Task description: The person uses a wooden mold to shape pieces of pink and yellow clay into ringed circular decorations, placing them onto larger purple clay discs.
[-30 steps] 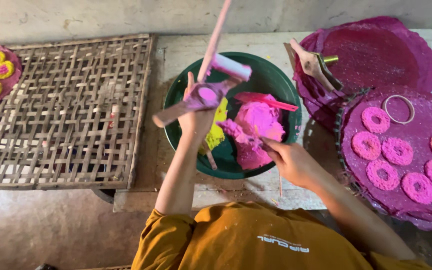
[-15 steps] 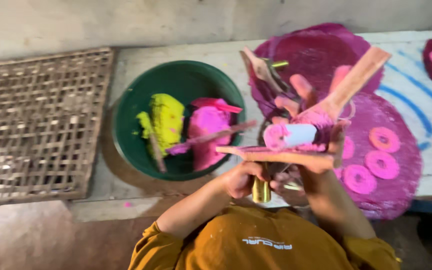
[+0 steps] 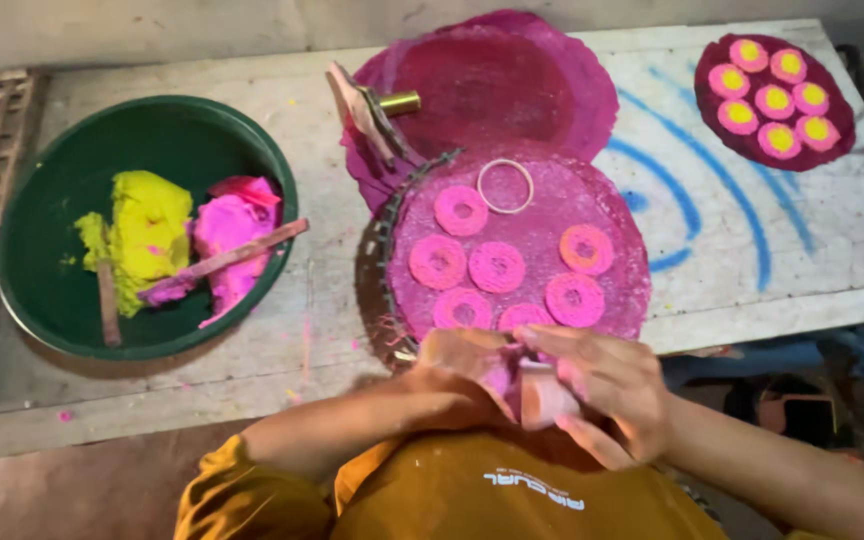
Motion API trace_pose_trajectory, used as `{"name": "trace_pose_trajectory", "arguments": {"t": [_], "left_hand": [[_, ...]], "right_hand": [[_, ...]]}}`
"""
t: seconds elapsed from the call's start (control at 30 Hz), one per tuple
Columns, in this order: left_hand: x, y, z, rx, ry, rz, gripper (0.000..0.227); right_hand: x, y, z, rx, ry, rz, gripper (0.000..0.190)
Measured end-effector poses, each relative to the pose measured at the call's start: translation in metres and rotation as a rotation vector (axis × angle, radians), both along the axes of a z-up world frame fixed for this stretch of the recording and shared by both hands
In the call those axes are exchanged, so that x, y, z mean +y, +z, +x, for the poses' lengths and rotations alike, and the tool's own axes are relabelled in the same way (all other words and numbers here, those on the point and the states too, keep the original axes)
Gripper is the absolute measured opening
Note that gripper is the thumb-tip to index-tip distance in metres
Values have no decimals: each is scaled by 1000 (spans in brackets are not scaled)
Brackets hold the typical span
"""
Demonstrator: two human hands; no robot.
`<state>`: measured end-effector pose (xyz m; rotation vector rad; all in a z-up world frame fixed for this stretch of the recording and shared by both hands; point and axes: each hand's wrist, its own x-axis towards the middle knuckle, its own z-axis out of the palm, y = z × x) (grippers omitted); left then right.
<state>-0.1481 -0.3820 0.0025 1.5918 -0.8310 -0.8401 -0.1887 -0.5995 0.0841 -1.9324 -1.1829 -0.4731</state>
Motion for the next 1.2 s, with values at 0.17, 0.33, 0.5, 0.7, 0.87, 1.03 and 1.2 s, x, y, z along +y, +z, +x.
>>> {"name": "trace_pose_trajectory", "arguments": {"t": [0.17,0.33,0.5,0.7,0.87,1.03,1.2], "left_hand": [[-43,19,14,-73,29,75,39],[-55,21,58,118,-57,-21,36],[-29,-22,161,178,-147,93,84],[27,-160,303,-193,571,356,29],[35,-219,287,193,702,-29,30],[37,-201,159,496,1059,-371,43],[63,-138,46,-350,1294,-99,73]], "right_hand": [[-47,-52,-12,410,-329,-10,73],[-118,-99,-9,1076,39,103,113],[-128,-151,-54,1309,-203,258,106],[-122,-163,-77,1098,-645,174,82],[-100,-160,-59,1113,-399,482,89],[-80,-170,-47,971,-234,742,97],[-76,-171,-37,918,-400,630,94]]}}
